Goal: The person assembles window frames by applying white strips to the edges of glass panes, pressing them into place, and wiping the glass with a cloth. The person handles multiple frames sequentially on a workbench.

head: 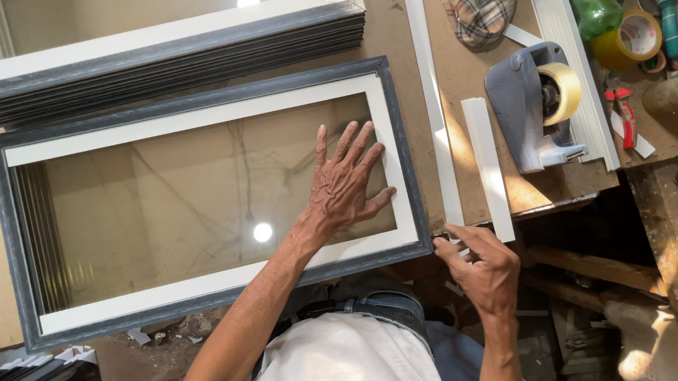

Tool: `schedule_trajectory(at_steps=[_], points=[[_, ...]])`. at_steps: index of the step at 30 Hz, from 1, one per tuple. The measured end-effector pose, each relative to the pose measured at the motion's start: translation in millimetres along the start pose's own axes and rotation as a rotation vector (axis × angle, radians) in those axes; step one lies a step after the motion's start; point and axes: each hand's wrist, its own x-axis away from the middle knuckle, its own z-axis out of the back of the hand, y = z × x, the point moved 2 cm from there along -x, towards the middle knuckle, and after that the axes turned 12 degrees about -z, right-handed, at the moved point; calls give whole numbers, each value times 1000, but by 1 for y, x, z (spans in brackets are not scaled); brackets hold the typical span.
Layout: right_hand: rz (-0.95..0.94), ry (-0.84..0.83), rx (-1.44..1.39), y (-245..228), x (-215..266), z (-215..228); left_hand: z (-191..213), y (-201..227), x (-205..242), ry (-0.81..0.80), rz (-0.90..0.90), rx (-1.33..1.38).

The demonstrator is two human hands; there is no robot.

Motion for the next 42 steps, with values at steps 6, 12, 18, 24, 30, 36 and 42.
schedule_trajectory(at_steps=[6, 12, 18, 24, 30, 36, 42], points=[[-137, 113, 56, 63, -4, 29, 6, -1, -3, -55, -20, -19], [-149, 275, 331, 135, -36, 29, 6, 0, -2, 37, -91, 49], [-224, 251, 393, 147, -38, 15, 4, 3, 1, -37, -80, -3], [-265, 258, 411, 121, -40, 14, 18, 9, 1, 111, -51, 36], [-129, 328, 493, 106, -50, 24, 45, 27, 26, 301, -21, 195], [223, 251, 357, 44, -140, 10, 73, 53, 42, 425, 26, 355], [512, 168, 418, 18, -357, 19, 84, 72, 69, 464, 4, 415]])
